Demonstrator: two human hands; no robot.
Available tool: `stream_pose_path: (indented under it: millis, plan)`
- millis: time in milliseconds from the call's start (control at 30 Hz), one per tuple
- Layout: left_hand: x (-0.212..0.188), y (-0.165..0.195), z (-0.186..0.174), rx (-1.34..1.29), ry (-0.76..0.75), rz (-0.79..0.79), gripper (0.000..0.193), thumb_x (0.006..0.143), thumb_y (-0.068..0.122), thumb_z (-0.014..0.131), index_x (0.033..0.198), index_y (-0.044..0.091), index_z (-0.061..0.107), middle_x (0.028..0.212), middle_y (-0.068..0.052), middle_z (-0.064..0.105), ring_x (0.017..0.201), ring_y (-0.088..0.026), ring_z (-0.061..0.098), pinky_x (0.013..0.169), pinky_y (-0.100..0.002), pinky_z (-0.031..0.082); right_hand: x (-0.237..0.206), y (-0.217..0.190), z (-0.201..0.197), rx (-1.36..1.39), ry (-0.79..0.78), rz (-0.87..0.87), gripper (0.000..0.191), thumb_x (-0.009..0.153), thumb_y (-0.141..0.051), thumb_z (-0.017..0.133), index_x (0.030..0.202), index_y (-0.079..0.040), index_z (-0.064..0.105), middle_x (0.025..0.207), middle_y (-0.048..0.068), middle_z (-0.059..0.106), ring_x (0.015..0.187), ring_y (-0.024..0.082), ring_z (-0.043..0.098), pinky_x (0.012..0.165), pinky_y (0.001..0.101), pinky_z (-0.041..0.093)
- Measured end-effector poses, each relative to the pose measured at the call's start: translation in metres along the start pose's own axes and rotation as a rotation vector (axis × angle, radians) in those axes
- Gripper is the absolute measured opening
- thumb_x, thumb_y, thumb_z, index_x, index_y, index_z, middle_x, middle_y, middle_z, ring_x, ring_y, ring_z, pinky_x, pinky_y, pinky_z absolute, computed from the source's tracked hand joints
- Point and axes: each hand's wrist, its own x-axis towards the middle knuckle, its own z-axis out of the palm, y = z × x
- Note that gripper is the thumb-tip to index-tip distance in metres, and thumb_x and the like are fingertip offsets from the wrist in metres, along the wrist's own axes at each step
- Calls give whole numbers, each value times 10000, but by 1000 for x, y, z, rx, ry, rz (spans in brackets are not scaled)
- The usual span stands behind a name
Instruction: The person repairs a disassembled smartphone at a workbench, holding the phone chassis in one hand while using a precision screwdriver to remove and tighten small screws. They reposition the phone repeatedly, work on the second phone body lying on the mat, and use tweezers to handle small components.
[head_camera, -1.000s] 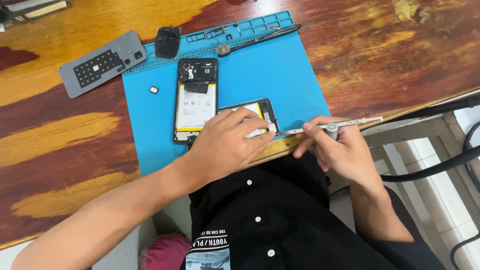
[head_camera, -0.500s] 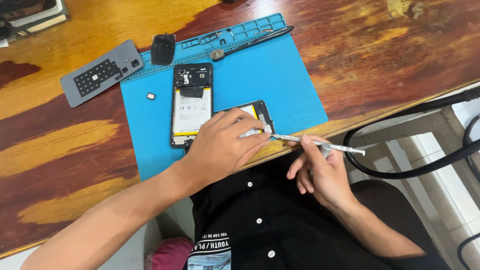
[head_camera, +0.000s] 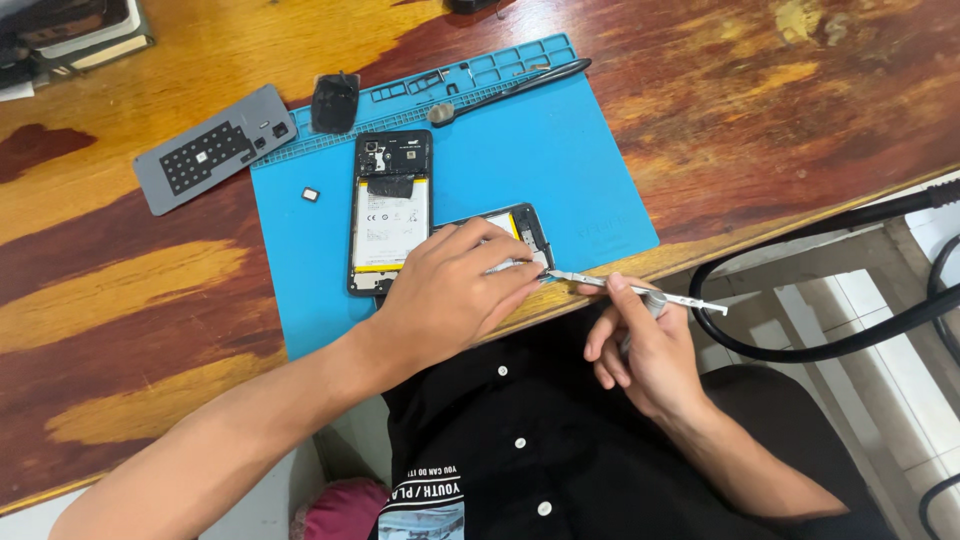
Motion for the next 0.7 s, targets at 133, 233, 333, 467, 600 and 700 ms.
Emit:
stream_pose_path:
  millis: [133, 233, 333, 467, 600, 700]
  plan:
    - [4, -1, -2, 5, -59, -19, 273, 924, 218, 778, 1145, 75, 709, 1133, -38, 681, 1096, -249, 628, 907, -394, 511, 4, -16, -7, -263, 40, -53, 315, 1041, -236, 535, 1079, 31, 698, 581, 147, 659, 288, 101, 414, 286, 254, 356]
    - [7, -2, -5, 48, -108, -13, 421, 909, 276, 759, 1262, 68, 665, 1247, -117, 629, 1202, -317, 580, 987, -450, 470, 2, -27, -11, -450, 60, -216, 271, 1026, -196, 571, 1084, 6, 742, 646, 129, 706, 342, 74, 464, 312, 230, 380]
    - [12, 0, -1, 132, -120, 21, 445, 876, 330, 728, 1262, 120, 654, 1329, -151, 578, 1304, -363, 520, 1056, -507, 421, 1, -33, -13, -596, 9, -358, 227, 1020, -151, 610, 1080, 0, 768, 767, 85, 752, 441, 40, 502, 385, 201, 399]
    - [15, -1, 0, 107, -198, -28, 350, 923, 318, 684, 1235, 160, 668, 1362, -139, 569, 1328, -367, 501, 1042, -499, 421, 3, -33, -12, -640, -20, -439, 175, 1004, -118, 638, 1050, -11, 769, 819, 46, 759, 490, 23, 502, 434, 187, 380]
    - [13, -1, 3, 61, -215, -68, 309, 967, 316, 669, 1224, 145, 665, 1347, -129, 578, 1326, -360, 510, 1028, -478, 440, 4, -31, -10, -701, -29, -486, 95, 1017, -91, 695, 993, -23, 757, 703, 11, 653, 562, 19, 445, 518, 189, 325]
    - [13, -1, 4, 66, -203, -58, 297, 973, 317, 662, 1212, 141, 664, 1335, -128, 582, 1321, -358, 515, 1028, -479, 446, 4, -35, -8, -777, -42, -588, 73, 1000, -72, 702, 999, -15, 746, 744, -1, 649, 643, 27, 485, 572, 195, 361]
